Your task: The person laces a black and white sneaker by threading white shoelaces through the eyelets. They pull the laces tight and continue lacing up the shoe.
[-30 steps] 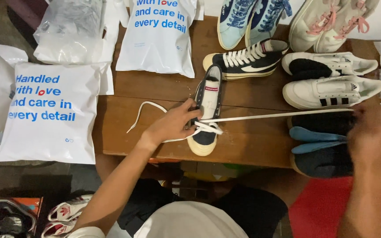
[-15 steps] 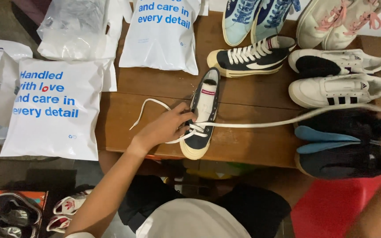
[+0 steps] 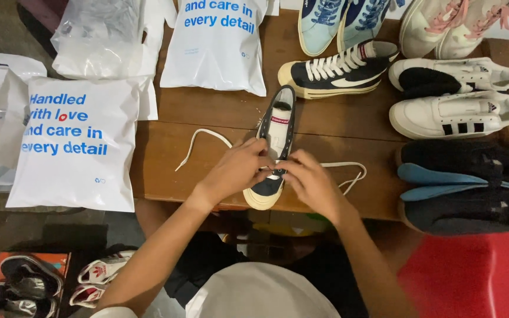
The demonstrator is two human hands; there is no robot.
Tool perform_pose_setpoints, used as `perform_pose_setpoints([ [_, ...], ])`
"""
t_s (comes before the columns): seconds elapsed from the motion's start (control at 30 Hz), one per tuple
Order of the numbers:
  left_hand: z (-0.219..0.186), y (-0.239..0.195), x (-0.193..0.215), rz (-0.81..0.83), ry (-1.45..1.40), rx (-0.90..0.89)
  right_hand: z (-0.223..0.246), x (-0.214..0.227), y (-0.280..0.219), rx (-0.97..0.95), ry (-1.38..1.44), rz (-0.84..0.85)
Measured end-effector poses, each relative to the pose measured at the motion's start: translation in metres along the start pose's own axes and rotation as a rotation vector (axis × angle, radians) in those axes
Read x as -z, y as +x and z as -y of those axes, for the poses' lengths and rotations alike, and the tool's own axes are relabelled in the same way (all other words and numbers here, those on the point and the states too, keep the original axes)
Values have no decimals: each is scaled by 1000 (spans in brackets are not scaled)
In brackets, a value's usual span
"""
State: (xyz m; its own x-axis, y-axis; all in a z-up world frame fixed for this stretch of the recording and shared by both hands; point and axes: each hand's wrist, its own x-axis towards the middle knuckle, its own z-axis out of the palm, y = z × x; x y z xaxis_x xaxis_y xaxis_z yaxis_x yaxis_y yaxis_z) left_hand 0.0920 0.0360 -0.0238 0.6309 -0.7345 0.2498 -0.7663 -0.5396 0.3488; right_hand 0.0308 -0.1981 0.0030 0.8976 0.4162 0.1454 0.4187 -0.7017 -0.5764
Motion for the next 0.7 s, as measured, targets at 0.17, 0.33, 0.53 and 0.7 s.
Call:
perform_pose_setpoints([
  [0.17,-5,1,0,5,-22,94,1,-2,7,115,-74,46],
  [0.33,-8,3,-12,52,2,135,-3,3,9,137,-202,83],
  [0.53,-27,2,8,100,-108,218,7,3,9,61,-30,94],
  [0.7,-27,1,-3,84,-167,285,4,-5,7,67,-35,53],
])
